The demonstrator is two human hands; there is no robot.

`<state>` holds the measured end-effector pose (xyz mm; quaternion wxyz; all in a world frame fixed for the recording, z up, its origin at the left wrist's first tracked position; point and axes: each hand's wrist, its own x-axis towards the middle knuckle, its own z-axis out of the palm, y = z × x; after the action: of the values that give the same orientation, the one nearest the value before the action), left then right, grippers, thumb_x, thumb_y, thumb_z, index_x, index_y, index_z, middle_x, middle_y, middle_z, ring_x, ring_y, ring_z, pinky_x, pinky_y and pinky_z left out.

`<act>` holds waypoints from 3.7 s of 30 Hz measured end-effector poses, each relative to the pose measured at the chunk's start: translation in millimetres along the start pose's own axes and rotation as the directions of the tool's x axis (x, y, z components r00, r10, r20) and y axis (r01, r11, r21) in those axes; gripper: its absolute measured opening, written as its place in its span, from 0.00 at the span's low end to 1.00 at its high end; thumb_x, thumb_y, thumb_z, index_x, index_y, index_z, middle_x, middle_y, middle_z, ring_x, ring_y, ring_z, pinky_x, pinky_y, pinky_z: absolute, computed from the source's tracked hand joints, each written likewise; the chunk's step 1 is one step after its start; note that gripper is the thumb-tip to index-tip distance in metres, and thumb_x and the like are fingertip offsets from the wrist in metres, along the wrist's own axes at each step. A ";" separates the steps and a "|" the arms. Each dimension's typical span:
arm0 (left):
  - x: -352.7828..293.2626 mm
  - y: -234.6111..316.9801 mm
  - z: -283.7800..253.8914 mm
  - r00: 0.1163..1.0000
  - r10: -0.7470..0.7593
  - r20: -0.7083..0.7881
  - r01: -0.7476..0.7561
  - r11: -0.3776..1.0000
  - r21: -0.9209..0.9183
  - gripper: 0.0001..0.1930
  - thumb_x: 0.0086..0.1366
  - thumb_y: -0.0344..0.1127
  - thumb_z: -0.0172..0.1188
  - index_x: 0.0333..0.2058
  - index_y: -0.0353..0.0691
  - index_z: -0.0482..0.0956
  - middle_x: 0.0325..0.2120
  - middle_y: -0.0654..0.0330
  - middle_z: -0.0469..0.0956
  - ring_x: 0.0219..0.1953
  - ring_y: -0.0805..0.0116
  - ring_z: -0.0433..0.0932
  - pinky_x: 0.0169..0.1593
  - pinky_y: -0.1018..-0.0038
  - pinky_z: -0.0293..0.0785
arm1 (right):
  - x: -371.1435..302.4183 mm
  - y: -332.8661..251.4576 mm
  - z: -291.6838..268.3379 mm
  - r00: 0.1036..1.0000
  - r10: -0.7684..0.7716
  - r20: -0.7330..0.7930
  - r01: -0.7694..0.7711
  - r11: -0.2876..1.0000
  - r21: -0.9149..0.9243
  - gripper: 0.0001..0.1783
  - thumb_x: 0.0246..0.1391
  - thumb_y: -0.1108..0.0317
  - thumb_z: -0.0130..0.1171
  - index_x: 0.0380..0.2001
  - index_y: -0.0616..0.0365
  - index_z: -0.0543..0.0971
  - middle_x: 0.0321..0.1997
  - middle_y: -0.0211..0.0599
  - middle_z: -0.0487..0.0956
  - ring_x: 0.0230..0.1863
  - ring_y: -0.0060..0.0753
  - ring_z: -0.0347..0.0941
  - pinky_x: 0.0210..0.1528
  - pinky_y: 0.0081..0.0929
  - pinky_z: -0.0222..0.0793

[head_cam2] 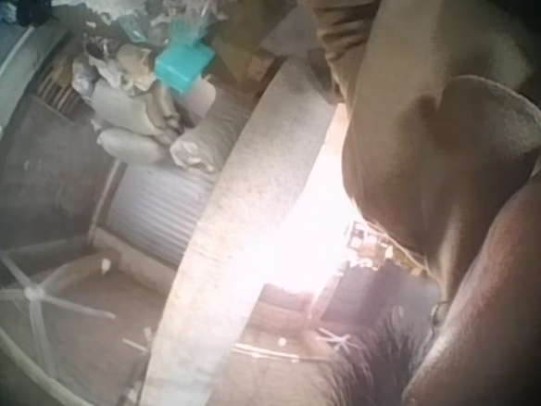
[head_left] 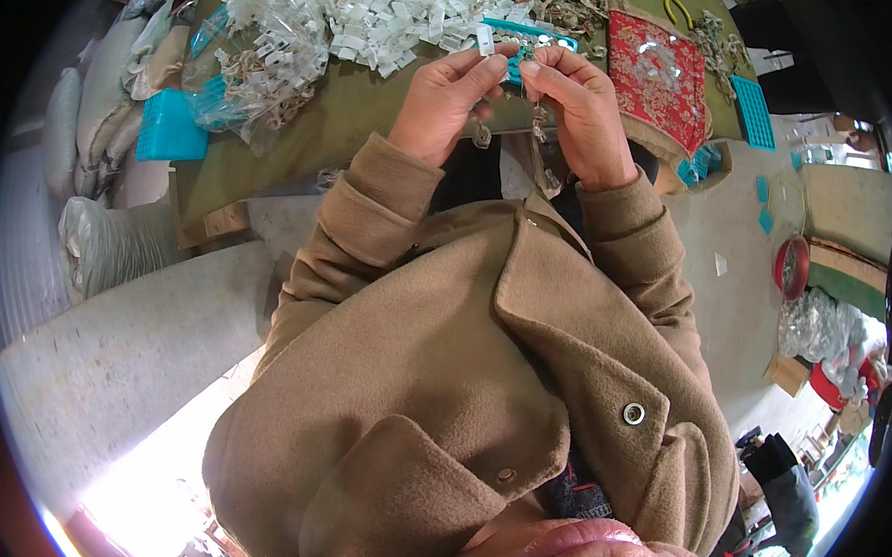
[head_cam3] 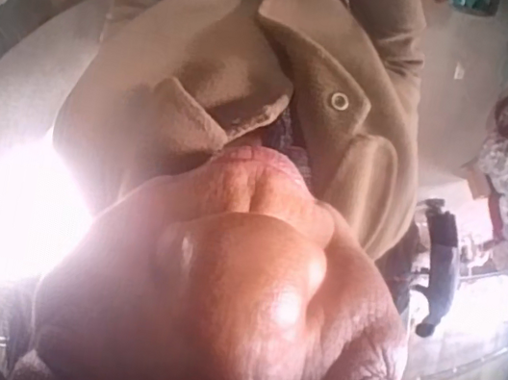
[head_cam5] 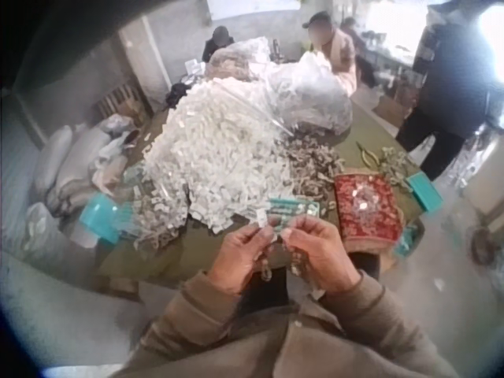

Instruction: The person repeatedly picks small white plastic pieces and metal fasteners from a table, inserts the fasteners into the plastic pieces, and places the assembled units into a blue tray. The person continues this one-at-a-time assembly throughout the clip.

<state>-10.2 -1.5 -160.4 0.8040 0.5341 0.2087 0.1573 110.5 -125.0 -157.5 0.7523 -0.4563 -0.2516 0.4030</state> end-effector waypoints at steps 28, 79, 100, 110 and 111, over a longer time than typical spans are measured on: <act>5.1 -16.2 -2.5 0.976 0.142 -0.166 -0.135 0.990 0.049 0.16 0.66 0.30 0.59 0.52 0.38 0.77 0.40 0.63 0.81 0.40 0.75 0.80 0.37 0.81 0.76 | 6.1 17.5 4.0 0.999 -0.017 -0.048 0.008 0.984 -0.176 0.06 0.60 0.71 0.57 0.37 0.62 0.79 0.27 0.25 0.75 0.29 0.14 0.67 0.33 0.15 0.63; 10.4 -19.6 -14.4 0.994 0.053 -0.094 -0.063 0.992 -0.108 0.15 0.65 0.31 0.61 0.51 0.42 0.79 0.39 0.65 0.82 0.39 0.76 0.79 0.36 0.81 0.76 | 13.6 24.2 -2.3 0.995 0.095 -0.020 -0.095 0.995 0.018 0.07 0.60 0.67 0.57 0.35 0.59 0.79 0.25 0.21 0.71 0.26 0.14 0.61 0.34 0.15 0.60; 7.7 -22.9 1.1 0.960 0.242 -0.139 -0.202 0.946 0.253 0.16 0.66 0.34 0.61 0.51 0.36 0.78 0.38 0.60 0.83 0.36 0.73 0.83 0.33 0.80 0.80 | 6.6 25.4 7.0 0.991 -0.030 -0.127 -0.009 0.957 -0.291 0.05 0.60 0.70 0.56 0.35 0.61 0.77 0.24 0.23 0.73 0.24 0.12 0.63 0.27 0.13 0.59; 4.2 -13.8 -4.5 0.970 -0.148 -0.192 0.117 0.979 -0.164 0.09 0.65 0.36 0.60 0.42 0.44 0.79 0.33 0.69 0.79 0.34 0.79 0.78 0.26 0.87 0.64 | 6.2 20.6 -2.7 0.997 0.076 0.033 -0.074 0.996 -0.043 0.12 0.64 0.65 0.54 0.44 0.61 0.78 0.26 0.21 0.70 0.27 0.13 0.61 0.31 0.14 0.59; 3.4 -13.1 -3.6 0.962 -0.170 -0.214 0.131 0.974 -0.187 0.08 0.65 0.36 0.59 0.42 0.44 0.79 0.33 0.69 0.79 0.33 0.80 0.77 0.26 0.88 0.63 | 6.1 18.1 -5.2 0.991 0.126 0.038 -0.127 0.992 0.005 0.12 0.62 0.66 0.56 0.46 0.59 0.77 0.30 0.22 0.72 0.30 0.14 0.65 0.35 0.15 0.61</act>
<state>-8.7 -2.0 -174.4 0.8271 0.4240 0.3257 0.1733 110.8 -117.7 -175.9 0.7221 -0.4609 -0.2346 0.4593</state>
